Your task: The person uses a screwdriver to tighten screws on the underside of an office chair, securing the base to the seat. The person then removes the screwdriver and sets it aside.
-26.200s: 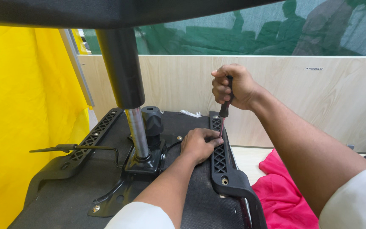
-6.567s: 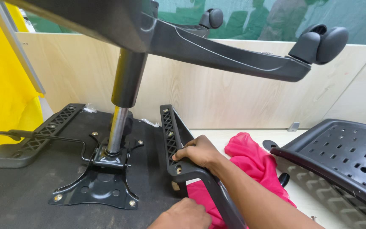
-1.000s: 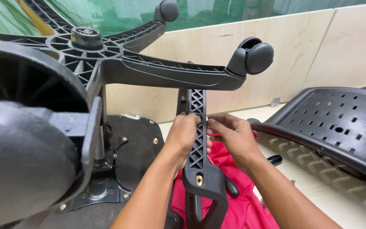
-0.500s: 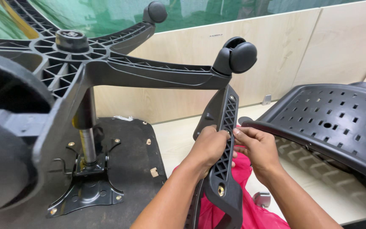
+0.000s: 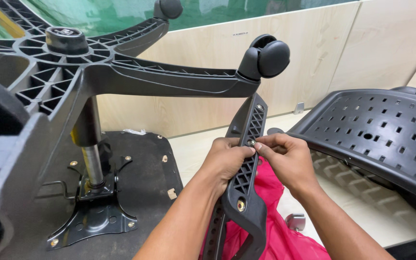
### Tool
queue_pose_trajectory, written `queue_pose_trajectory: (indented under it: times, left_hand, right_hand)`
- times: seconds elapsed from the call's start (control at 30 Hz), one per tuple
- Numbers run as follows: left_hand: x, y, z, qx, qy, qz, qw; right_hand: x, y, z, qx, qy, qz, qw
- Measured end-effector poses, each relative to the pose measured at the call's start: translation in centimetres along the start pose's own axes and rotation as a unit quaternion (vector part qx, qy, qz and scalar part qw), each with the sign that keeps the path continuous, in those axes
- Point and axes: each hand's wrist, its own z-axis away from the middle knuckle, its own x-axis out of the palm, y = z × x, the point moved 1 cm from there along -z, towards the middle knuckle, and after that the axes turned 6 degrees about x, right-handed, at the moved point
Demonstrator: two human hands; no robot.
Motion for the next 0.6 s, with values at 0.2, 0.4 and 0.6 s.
queue_pose_trajectory:
  times: [0.2,0.4,0.6]
  left_hand:
    - [-2.3,0.4,-0.2,-0.023,0.031,0.078,0.996]
    - [-3.0,0.6,0.0,-0.025,0.026,0.073,0.997]
    - [-3.1,0.2,-0.4,-0.025,0.019,0.078,0.996]
  right_hand:
    - [2.0,-0.8,-0.2,-0.002,-0.026,-0.001,1.000]
    - [2.6,-1.7,-0.6,-0.044,-0.021,0.096,0.994]
    - [2.6,-2.7,-1.1,-0.066,-0.016,0.176,0.982]
